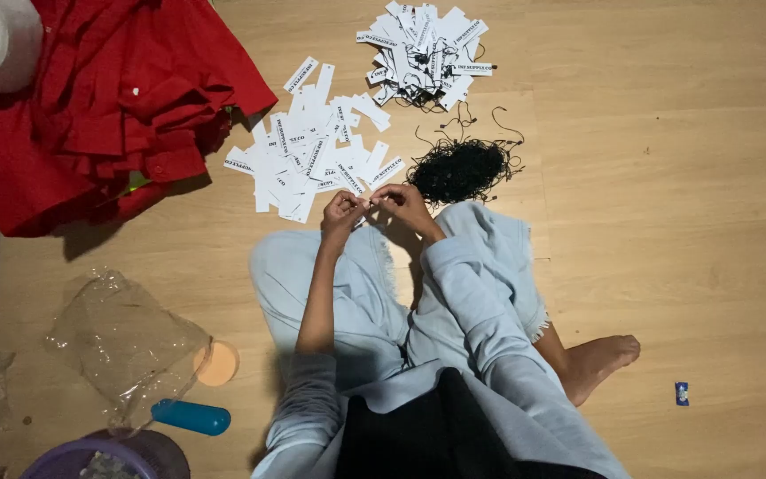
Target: The person is manually attaching small white paper tags to individual black strings while sitting on the floor.
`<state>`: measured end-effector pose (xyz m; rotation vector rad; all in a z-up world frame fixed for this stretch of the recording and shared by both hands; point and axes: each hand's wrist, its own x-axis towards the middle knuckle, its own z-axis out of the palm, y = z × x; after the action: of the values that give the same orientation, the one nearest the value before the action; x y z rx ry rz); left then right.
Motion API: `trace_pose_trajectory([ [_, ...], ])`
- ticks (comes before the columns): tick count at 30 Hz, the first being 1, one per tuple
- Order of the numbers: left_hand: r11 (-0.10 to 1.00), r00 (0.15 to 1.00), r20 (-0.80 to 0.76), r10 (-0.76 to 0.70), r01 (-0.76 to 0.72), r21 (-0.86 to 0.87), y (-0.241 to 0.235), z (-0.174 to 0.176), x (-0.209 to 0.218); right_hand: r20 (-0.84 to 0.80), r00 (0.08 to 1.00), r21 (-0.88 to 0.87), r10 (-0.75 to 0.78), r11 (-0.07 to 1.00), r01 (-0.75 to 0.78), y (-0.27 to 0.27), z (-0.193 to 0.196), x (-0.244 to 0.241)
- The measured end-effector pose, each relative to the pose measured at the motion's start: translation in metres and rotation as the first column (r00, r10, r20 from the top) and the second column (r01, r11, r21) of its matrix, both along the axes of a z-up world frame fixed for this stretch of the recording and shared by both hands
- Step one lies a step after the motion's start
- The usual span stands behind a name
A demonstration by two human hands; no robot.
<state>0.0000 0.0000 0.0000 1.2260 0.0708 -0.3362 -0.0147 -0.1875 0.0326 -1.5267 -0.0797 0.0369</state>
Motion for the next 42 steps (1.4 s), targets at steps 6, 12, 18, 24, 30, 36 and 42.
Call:
trace_pose_trajectory([
  [6, 1.000, 1.000, -0.017, -0.007, 0.007, -0.027, -0.003, 0.027, -0.009, 0.067, 0.997, -0.085, 0.047, 0.996, -0.041, -0.004, 0.018, -0.003],
  [12, 0.996, 0.999, -0.018, -0.045, 0.047, 0.078, 0.003, 0.020, -0.008, 0.131, 0.990, -0.176, 0.052, 0.984, -0.028, 0.002, 0.022, -0.005],
  [18, 0.995, 0.995, -0.045, -0.086, 0.088, 0.052, 0.001, 0.023, -0.009, 0.052, 0.997, -0.206, 0.052, 0.978, -0.041, -0.007, -0.004, 0.000],
  [24, 0.988, 0.998, -0.051, -0.033, 0.040, 0.146, -0.004, 0.027, -0.008, 0.093, 0.996, -0.249, 0.016, 0.968, 0.007, -0.009, 0.013, -0.002],
  [30, 0.940, 0.986, -0.085, 0.142, -0.107, 0.323, 0.000, 0.042, -0.002, 0.108, 0.991, -0.279, -0.081, 0.954, 0.108, -0.024, 0.071, -0.002],
  [36, 0.977, 0.989, -0.094, 0.110, -0.090, 0.193, 0.000, 0.023, 0.007, 0.072, 0.948, -0.517, -0.309, 0.801, 0.300, -0.060, 0.065, 0.075],
  [42, 0.982, 0.996, -0.074, 0.051, -0.036, 0.186, -0.002, 0.039, 0.005, 0.430, 0.736, -0.457, -0.523, 0.577, 0.677, -0.103, 0.107, 0.200],
])
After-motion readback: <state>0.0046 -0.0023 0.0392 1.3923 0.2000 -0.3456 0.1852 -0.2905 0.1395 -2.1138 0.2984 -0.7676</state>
